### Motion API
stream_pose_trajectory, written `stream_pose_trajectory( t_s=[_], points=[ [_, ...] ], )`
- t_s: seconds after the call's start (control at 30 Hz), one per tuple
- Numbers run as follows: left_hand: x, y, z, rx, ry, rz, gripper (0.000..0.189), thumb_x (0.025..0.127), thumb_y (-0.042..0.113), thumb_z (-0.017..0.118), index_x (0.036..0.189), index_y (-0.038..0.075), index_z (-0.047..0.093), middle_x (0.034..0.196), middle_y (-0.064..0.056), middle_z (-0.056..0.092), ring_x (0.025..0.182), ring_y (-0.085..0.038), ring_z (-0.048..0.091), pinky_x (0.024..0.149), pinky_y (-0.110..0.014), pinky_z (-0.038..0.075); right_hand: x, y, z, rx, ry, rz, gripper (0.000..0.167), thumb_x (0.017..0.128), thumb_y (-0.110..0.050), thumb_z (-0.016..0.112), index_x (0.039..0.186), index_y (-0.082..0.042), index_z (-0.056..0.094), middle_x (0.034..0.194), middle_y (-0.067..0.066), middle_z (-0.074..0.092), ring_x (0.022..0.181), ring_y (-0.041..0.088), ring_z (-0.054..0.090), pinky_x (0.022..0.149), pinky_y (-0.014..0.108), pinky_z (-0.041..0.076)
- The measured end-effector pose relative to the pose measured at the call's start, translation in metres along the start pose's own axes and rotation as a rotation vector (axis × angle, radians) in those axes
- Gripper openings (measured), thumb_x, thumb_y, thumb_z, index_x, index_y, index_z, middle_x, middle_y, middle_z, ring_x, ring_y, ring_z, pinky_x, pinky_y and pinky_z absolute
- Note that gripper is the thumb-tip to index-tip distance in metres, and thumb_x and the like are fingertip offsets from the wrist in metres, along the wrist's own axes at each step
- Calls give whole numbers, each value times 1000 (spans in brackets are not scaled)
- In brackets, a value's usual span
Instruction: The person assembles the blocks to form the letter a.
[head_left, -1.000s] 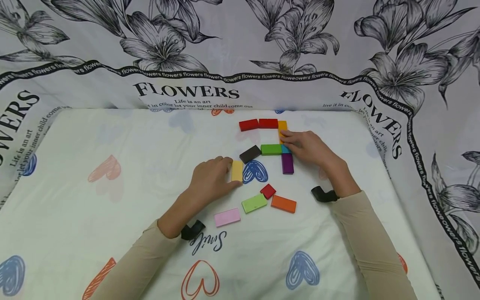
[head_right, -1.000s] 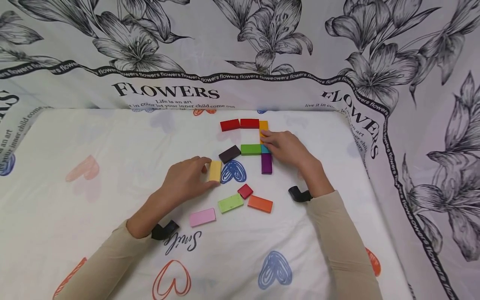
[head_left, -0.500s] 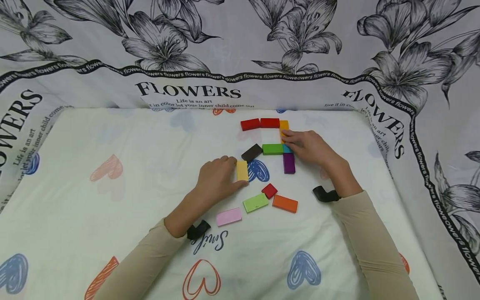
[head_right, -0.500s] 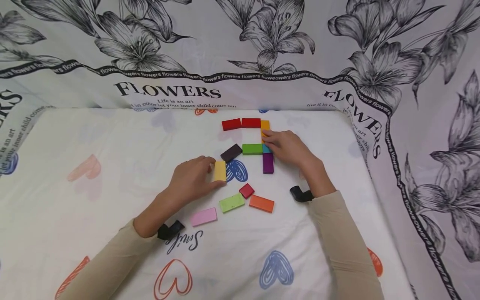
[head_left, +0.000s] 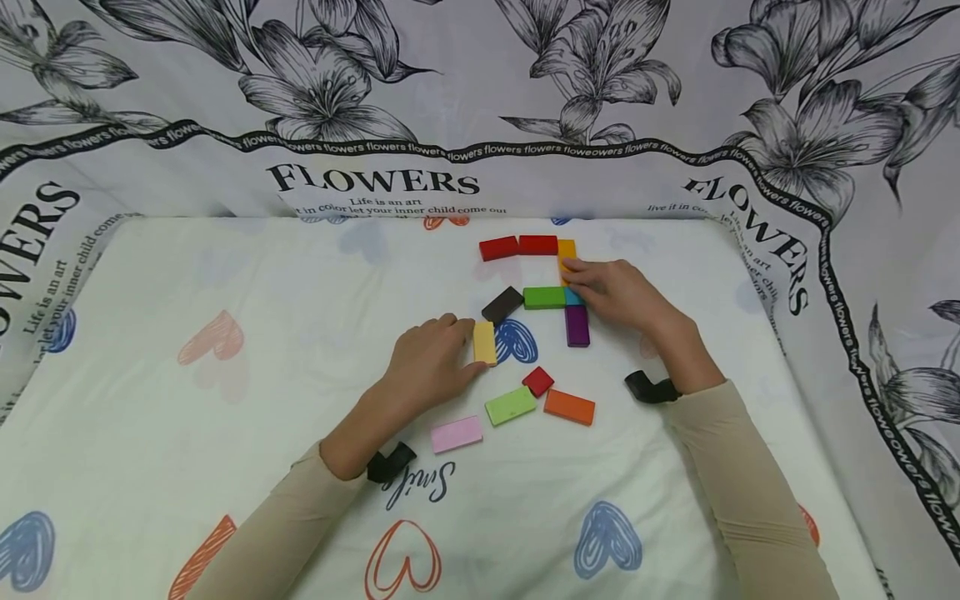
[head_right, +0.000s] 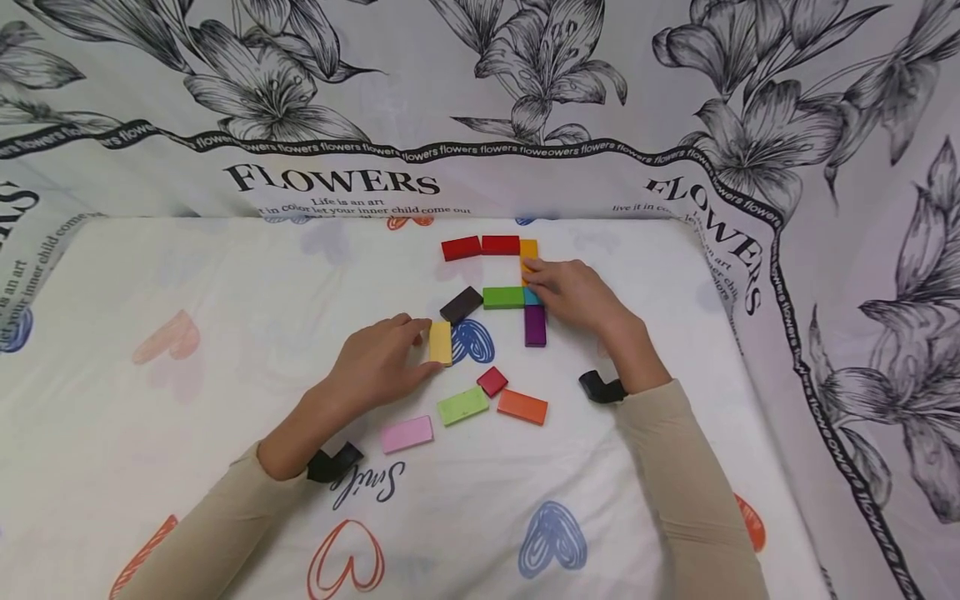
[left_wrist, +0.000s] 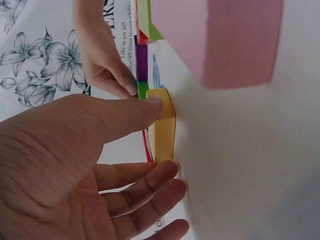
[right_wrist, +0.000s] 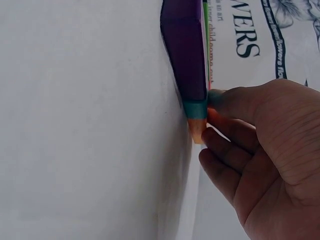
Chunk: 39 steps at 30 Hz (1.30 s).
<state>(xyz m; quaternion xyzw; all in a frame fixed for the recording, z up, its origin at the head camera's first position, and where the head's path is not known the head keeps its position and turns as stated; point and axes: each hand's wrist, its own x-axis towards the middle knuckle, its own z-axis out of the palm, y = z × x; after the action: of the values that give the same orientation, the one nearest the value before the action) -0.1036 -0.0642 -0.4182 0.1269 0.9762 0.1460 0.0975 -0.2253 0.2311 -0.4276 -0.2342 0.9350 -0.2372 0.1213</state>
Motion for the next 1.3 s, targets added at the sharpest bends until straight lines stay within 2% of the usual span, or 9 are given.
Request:
stream_pose_trajectory(
  t_s=[0.53,0.73,0.97,1.13,1.3],
  points=[
    [1,4,2,-53,32,-11,72,88,56,82,140,9,67,120,-10,73,102,-25,69,84,-39,60,-5,-3,-4,-3,5,15,40,105,-15,65,145,-12,62,161,3,53,155,35,45,125,56,39],
    [-1,4,1,-42,41,-32,69,92,54,77,142,8,66,123,-12,73,102,-26,70,84,-39,61,-6,-4,-5,0,4,15,40,105,-15,64,145,-12,62,161,3,53,155,35,45,126,56,39],
    [-12,-1,-3,-56,53,-69,60,97,46,74,143,9,65,129,-14,71,111,-30,71,93,-45,63,-2,-7,-2,8,-9,12,41,106,-16,64,146,-13,61,162,3,53,156,35,43,126,55,39],
    [-24,4,-7,-93,50,-52,52,96,44,76,136,12,70,126,-10,73,110,-27,70,92,-42,62,-1,-8,-1,-4,-8,18,41,106,-17,64,147,-13,61,162,2,53,156,34,44,125,55,40],
    [-34,16,-9,-93,19,-5,43,94,42,79,127,15,75,116,-4,75,105,-20,70,88,-37,61,-2,-7,-2,-11,-8,24,41,106,-16,63,147,-13,60,162,2,52,156,34,44,126,54,40]
  ],
)
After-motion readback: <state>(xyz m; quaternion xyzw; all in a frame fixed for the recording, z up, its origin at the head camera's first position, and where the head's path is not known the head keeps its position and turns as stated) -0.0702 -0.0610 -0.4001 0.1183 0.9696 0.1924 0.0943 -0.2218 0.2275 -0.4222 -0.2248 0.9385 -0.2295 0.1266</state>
